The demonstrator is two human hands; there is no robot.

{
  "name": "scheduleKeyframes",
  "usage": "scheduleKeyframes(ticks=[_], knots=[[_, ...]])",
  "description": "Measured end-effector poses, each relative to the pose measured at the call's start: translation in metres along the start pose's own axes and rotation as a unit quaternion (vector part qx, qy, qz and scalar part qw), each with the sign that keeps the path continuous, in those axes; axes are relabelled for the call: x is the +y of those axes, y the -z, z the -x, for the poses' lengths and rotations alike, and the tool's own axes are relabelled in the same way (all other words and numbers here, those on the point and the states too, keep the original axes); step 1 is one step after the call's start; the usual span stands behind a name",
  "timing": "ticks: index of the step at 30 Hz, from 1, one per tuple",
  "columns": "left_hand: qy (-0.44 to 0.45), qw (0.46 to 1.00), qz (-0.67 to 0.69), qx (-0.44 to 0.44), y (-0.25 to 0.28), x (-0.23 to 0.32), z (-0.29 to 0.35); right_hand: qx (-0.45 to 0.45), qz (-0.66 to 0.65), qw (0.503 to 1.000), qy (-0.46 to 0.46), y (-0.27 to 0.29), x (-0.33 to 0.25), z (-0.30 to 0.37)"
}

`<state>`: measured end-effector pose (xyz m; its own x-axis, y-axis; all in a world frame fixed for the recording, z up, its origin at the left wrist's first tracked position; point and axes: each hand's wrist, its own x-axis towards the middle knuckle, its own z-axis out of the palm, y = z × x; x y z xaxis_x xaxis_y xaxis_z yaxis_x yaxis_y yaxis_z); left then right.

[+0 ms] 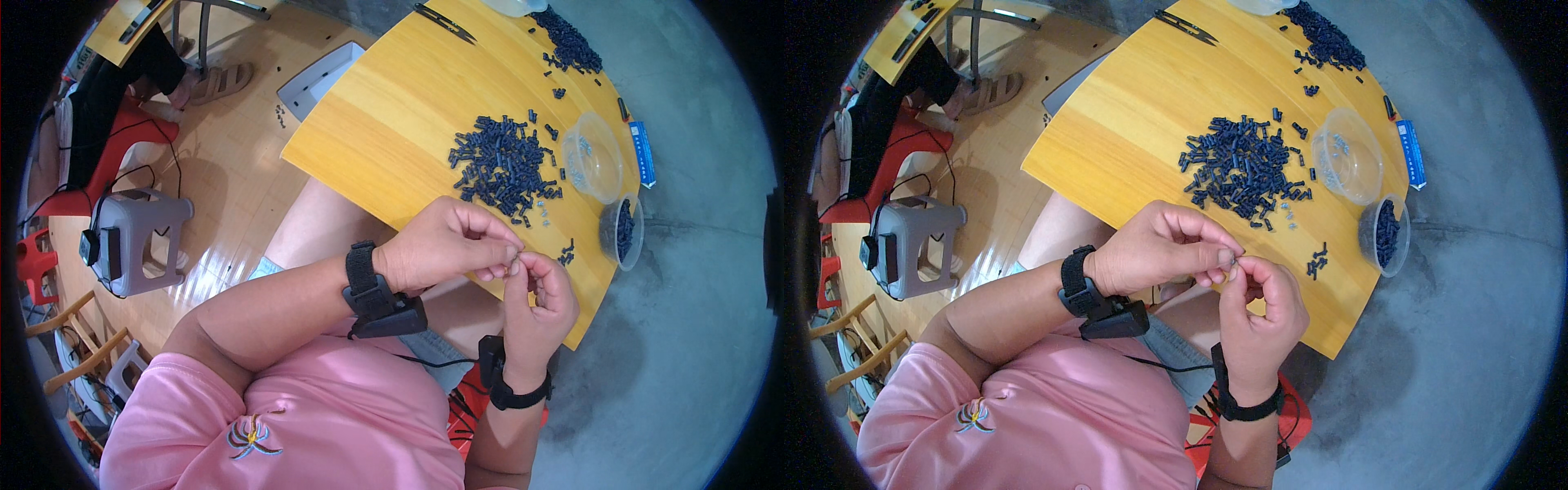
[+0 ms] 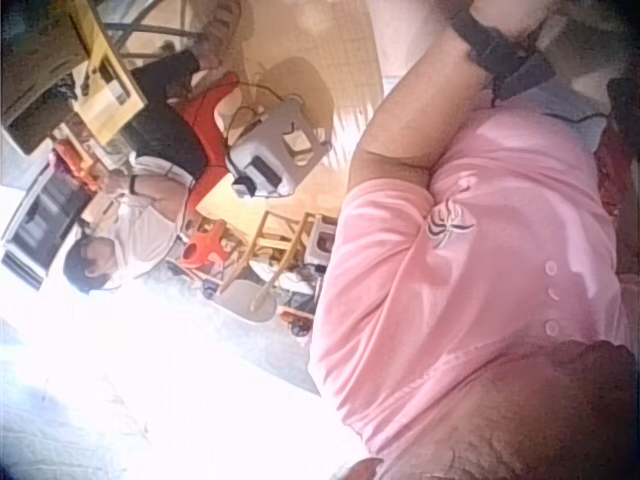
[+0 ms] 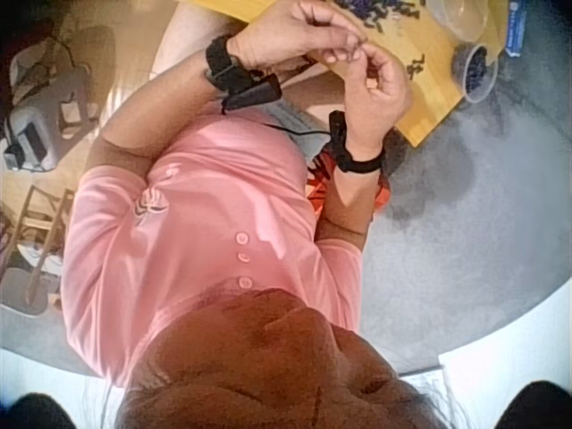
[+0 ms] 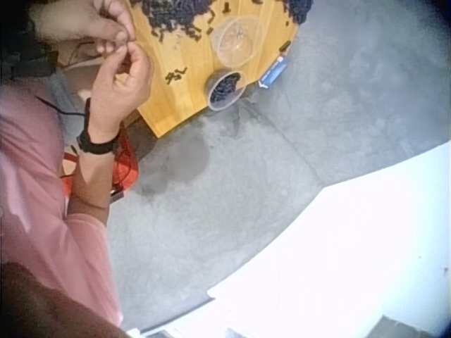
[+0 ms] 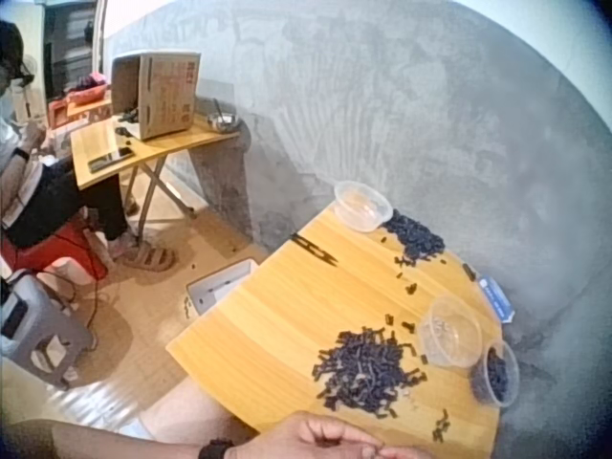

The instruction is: Assembling or sorting small blue plastic components at a table.

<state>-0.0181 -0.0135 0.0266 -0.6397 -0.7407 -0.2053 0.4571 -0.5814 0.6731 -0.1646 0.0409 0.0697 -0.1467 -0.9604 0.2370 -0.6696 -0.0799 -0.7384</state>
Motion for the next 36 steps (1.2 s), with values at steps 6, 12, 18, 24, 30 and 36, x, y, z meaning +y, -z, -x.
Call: scheduleKeyframes(ticks=[6, 12, 18, 24, 30, 36], knots=[[0.014, 1.0, 0.012, 0.01, -0.001, -0.004, -0.002, 0.027, -0.013, 0.999, -0.03, -0.002, 0.001, 0.003], [0.011, 1.0, 0.019, -0.002, 0.0, -0.006, -0.003, 0.031, 0.029, 0.999, -0.023, -0.001, -0.002, 0.001], [0.022, 0.999, 0.028, 0.007, 0.001, -0.007, -0.003, 0.008, 0.074, 0.997, 0.022, -0.001, -0.007, -0.001], [0.036, 0.999, 0.029, 0.012, 0.001, -0.005, -0.004, 0.0, 0.115, 0.99, 0.079, -0.001, -0.004, -0.003], [0.021, 1.0, 0.018, -0.009, 0.002, -0.006, -0.004, 0.012, 0.042, 0.999, 0.027, -0.001, 0.003, -0.001], [-0.025, 0.999, -0.006, -0.026, 0.002, -0.009, -0.004, 0.01, 0.013, 1.0, 0.001, 0.0, 0.003, 0.0]])
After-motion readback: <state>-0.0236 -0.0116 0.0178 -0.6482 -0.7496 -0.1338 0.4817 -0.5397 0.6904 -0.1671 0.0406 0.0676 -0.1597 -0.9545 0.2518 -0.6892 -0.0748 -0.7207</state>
